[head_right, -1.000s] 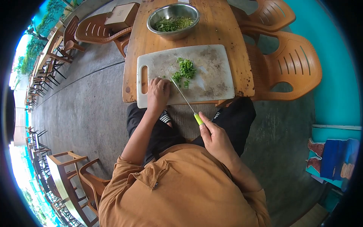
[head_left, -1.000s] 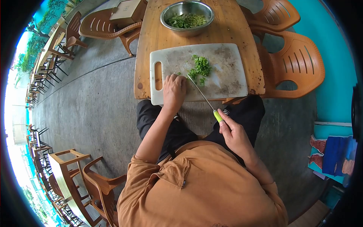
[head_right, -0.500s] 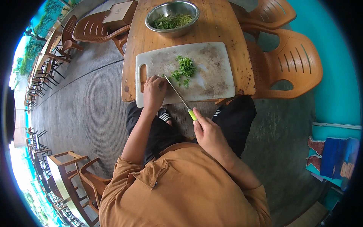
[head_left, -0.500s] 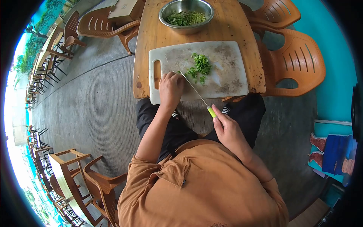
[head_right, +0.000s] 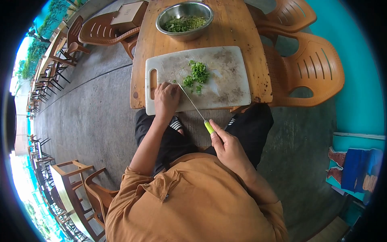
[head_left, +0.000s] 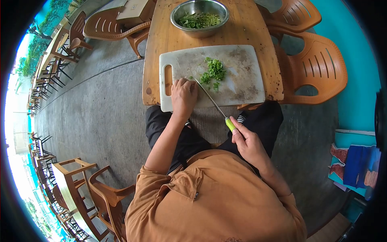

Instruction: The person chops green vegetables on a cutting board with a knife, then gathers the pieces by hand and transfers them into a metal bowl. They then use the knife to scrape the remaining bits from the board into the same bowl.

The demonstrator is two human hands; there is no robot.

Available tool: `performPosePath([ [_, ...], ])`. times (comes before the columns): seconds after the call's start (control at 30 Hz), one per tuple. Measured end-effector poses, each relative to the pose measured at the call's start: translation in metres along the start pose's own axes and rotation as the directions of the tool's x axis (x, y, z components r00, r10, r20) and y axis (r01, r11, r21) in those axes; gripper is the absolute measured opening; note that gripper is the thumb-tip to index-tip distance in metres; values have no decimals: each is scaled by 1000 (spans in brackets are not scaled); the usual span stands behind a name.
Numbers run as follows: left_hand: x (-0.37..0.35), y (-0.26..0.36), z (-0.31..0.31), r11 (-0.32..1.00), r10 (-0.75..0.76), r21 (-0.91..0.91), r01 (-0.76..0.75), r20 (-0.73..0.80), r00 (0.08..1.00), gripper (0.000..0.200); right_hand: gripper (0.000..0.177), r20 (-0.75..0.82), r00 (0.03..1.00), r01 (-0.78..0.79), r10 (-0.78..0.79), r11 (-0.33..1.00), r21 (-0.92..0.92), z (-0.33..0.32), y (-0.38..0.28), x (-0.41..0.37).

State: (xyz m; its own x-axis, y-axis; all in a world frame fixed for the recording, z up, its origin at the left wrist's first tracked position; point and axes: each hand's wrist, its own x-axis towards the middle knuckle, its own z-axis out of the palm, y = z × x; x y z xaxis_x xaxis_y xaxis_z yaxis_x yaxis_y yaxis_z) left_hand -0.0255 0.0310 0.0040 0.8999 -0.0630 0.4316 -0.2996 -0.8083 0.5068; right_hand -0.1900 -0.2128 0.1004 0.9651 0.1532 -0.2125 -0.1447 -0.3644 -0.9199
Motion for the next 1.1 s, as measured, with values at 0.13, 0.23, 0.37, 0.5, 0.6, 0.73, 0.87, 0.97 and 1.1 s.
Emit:
performPosePath([
  [0.13, -2, -1, 0, 1000, 29, -1, -29, -18, 999, 12, 45, -9, 1000, 2, -2, 1000, 22, 4, 2, 1],
  [0.23, -3, -3, -2, 1000, 20, -14, -20, -11, 1000, 12, 44, -2, 1000, -10, 10, 1000, 5, 7, 7, 7],
  [0.37, -1, 2, -5, 1000, -22, -10, 22, 5, 1000, 11, 43, -49, 998, 43, -45, 998, -50, 15, -1, 13],
  [0.5, -4, 1, -1, 999, -22, 33, 23, -31, 999, 10, 44, -52, 988, 118, -143, 936, -333, 26, 0, 6],
  [0.6, -6, 2, 1, 999, -3, 47, 6, -61, 998, 9, 43, -110, 966, 205, -232, 955, -217, 27, 8, 7],
  [0.73, -7, 0, 6, 999, -20, 39, 24, -83, 996, 10, 42, -104, 982, 149, -160, 983, -108, 11, 7, 4],
  [0.87, -5, 0, 8, 999, -12, 35, 16, -105, 994, 11, 44, -49, 998, 45, -44, 999, 2, 5, 11, 4],
  [0.97, -3, 2, 8, 999, -5, 49, 10, -100, 995, 11, 45, -11, 1000, 3, -2, 997, 74, 9, 12, 5],
  [1.1, -3, 1, 6, 999, -5, 43, 9, -88, 996, 11, 45, 27, 998, -56, 55, 997, 43, 8, 16, 8],
])
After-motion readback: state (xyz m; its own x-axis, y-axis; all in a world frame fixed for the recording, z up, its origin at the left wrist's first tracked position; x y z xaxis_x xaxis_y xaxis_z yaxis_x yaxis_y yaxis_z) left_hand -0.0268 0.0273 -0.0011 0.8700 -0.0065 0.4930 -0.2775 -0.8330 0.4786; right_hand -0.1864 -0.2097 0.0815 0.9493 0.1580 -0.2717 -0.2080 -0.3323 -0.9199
